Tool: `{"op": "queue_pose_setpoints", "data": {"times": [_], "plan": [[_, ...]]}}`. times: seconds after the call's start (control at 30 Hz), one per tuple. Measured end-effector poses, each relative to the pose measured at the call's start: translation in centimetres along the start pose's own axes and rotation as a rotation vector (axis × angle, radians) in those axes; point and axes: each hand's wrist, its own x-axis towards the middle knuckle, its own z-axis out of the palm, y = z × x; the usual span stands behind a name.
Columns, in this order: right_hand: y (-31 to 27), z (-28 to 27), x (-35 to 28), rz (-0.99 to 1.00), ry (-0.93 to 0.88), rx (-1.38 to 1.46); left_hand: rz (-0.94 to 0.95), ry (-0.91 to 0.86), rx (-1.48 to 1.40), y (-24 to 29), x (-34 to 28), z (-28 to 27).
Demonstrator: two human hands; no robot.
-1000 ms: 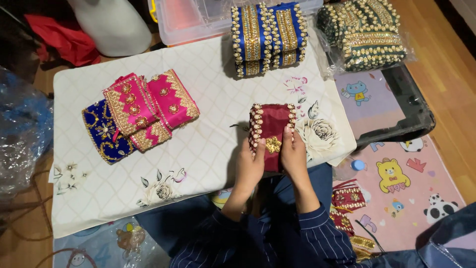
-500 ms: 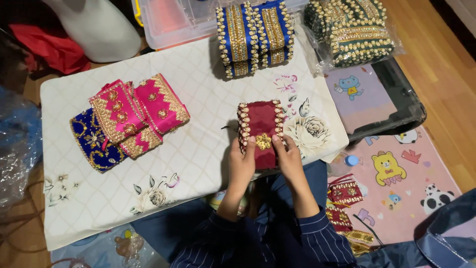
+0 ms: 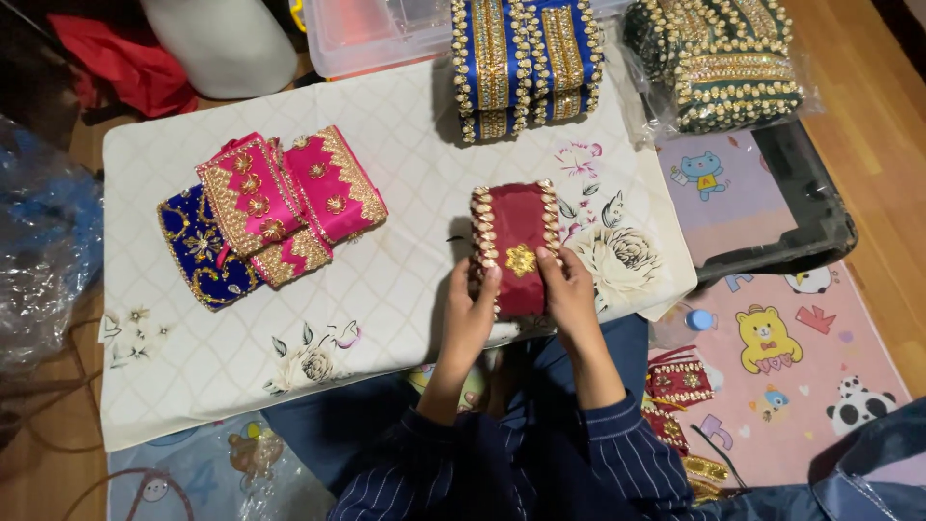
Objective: Folding and organizing decorative fabric trims and small pouches
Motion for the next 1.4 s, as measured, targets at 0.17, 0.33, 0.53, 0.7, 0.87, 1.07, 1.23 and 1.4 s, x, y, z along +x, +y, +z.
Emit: {"op": "queue_pose_setpoints", "data": {"times": [0.17, 0.33, 0.53, 0.7, 0.87, 1.07, 1.23, 1.4], "plan": [[-1.4, 2.3, 2.2, 0.006, -0.096, -0.095, -0.040, -0.027, 0.003, -2.5, 1.5, -0.8], [-3.0, 5.5, 5.3, 0.019, -0.192, -0.203, -0.049, 0.006, -0.023, -4.4, 3.1, -2.2], [-1.1, 9.7, 9.7, 0.082, -0.300, -0.091, 0.065, 0.110, -0.099, -6.0, 6.9, -4.1], [0.1, 12.8, 13.1, 0.135, -0.302, -0.003, 0.111, 0.171, -0.102, -5.9, 8.0, -5.5], [-1.2, 15.1, 13.9, 0.122, -0.337, -0.026, 0.131, 0.208, -0.026, -3.4, 8.5, -5.9], [-0.7, 17.5, 17.2, 0.043, -0.371, -0.212, 0.087, 0.161, -0.021, -2.1, 9.6, -6.5], [0.7, 18.6, 18.9, 0.022, -0.386, -0.325, 0.067, 0.140, -0.022, -3.2, 10.9, -6.4], [3.7, 18.7, 20.8, -0.037, -0.327, -0.499, 0.046, 0.124, 0.114, -5.0, 12.1, -6.0]]}}
